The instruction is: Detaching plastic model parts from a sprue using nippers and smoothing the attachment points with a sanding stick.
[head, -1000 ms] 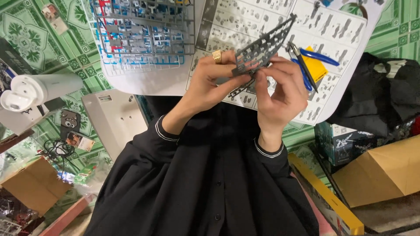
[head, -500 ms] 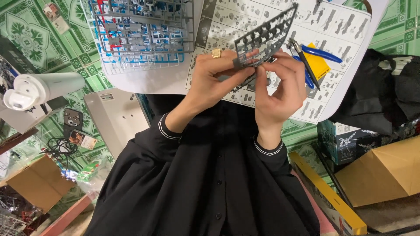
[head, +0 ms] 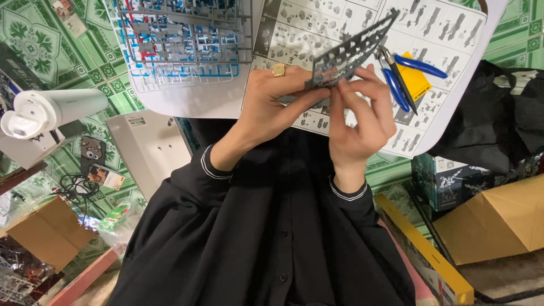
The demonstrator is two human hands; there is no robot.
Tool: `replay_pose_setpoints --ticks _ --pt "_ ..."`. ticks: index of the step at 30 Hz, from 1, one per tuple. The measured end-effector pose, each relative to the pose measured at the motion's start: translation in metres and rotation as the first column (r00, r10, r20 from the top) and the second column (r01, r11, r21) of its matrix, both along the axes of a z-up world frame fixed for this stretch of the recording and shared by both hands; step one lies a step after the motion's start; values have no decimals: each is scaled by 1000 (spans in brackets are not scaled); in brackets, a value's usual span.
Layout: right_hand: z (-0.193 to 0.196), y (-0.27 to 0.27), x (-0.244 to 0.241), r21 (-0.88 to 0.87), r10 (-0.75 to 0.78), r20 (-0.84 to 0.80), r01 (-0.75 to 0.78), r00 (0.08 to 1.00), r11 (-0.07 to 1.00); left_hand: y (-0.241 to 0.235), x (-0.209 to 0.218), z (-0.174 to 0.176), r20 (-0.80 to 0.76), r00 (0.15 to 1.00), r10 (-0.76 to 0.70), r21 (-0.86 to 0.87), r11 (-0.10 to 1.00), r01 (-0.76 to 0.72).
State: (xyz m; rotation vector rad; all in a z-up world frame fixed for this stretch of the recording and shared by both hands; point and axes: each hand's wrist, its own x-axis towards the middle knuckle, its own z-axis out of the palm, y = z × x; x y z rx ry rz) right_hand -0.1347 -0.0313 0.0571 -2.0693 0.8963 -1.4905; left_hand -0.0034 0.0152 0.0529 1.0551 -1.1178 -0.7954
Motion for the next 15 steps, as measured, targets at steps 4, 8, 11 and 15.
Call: replay_pose_setpoints --ticks 4,8,11,15 --pt "1 -3 -4 9 29 3 -29 1000 1000 0 4 2 38 999 -7 -4 1000 7" --pt "3 -5 -5 31 29 -17 -28 999 999 -7 10 3 86 994 -66 -70 995 72" --pt "3 -5 -2 13 15 -20 -15 1000 1000 -11 12 7 124 990 -66 -132 988 82" --pt "19 -2 5 13 38 -87 -37 995 999 -12 12 5 104 995 -2 -165 986 19"
